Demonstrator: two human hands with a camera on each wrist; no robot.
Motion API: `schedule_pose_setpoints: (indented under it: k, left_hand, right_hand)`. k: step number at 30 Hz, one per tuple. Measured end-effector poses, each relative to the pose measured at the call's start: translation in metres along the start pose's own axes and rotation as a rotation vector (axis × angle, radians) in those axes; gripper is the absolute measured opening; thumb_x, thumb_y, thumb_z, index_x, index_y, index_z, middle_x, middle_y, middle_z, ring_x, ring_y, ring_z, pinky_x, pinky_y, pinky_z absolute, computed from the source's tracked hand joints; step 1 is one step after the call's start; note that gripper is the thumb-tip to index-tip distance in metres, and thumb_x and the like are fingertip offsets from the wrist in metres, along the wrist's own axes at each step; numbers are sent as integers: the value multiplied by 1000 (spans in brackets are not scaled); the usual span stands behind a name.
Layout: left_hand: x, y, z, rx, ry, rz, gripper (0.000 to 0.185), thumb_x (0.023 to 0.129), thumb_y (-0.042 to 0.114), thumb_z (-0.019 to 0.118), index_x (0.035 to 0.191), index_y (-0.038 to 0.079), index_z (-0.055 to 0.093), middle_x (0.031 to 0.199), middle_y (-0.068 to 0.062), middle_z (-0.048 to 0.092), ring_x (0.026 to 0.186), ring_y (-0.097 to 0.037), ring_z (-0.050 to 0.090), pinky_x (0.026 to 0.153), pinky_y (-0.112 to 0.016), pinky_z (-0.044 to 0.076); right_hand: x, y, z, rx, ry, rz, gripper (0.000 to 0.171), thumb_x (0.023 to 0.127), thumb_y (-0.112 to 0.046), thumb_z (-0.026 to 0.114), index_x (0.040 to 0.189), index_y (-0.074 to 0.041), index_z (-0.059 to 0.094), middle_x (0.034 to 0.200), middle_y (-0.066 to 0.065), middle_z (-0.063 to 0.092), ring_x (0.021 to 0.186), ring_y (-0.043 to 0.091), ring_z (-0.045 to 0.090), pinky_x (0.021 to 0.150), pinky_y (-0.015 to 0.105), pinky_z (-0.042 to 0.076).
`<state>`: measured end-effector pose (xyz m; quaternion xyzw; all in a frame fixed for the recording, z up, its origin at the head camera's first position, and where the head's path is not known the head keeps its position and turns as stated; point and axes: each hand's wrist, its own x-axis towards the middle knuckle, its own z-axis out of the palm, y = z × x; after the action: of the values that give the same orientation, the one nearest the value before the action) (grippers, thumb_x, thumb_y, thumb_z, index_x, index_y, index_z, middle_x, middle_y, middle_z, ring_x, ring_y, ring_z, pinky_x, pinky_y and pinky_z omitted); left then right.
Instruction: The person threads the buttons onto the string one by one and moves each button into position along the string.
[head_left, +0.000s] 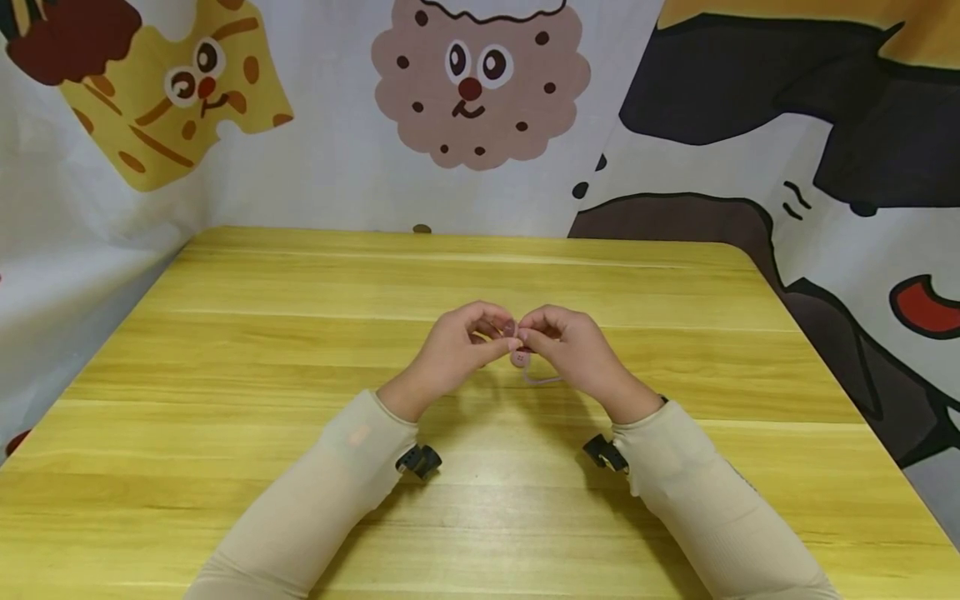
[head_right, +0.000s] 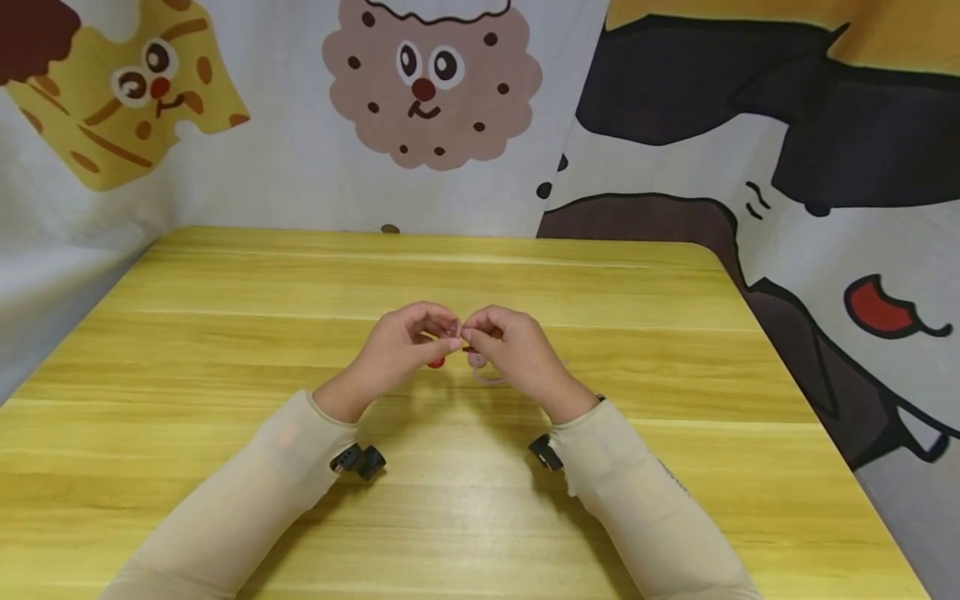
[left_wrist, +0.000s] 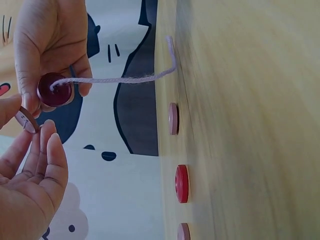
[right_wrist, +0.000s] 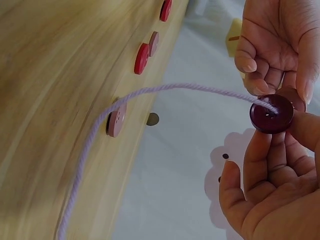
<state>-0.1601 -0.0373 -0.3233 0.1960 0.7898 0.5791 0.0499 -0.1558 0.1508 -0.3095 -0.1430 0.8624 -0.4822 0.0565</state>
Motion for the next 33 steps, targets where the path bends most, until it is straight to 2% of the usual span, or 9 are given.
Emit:
schedule_pose_setpoints:
  k: [5, 14, 20, 26, 33]
  left_hand:
    - [1, -1, 0, 7, 0, 0, 23, 91, 14, 69, 112, 5, 64, 104, -6, 66, 92, -19, 60, 80, -31, 51]
    - [0, 0, 0, -4, 2, -9, 25, 91, 14, 69, 113, 6, 63, 106, -6, 65, 94, -19, 60, 79, -31, 52]
    - [0, 1, 0, -37, 2, -49, 25, 91, 16, 69, 113, 8, 62, 105, -6, 64, 90, -19, 61, 70, -31, 52]
    - [-1, 2, 0, -67, 4, -76, 21, 90, 16, 70, 107, 7, 60, 98, -8, 64, 81, -27, 62, 63, -30, 49]
    - [0, 2, 1, -38, -1, -57, 18, 90, 14, 70, 104, 6, 62, 98, -7, 64, 86, -23, 61, 69, -29, 51]
  right_hand:
    - [0, -1, 0, -14, 0, -6, 12, 99, -14, 56, 102, -7, 66, 97, 7, 68, 90, 20, 63, 80, 37, 51]
    - [0, -1, 0, -19, -2, -7, 13, 99, -14, 55, 103, -7, 65, 99, 6, 67, 96, 21, 62, 85, 40, 50]
    - [0, 1, 2, -7, 13, -8, 14, 99, -14, 55, 102, -6, 66, 100, 8, 67, 97, 22, 61, 86, 41, 49]
    - [-1, 2, 3, 8, 24, -13, 14, 99, -15, 56, 100, -5, 65, 105, 9, 67, 97, 22, 60, 87, 40, 48]
    - [-2, -1, 2, 17, 26, -15, 14, 99, -15, 56, 101, -4, 66, 102, 9, 67, 97, 23, 60, 88, 41, 47]
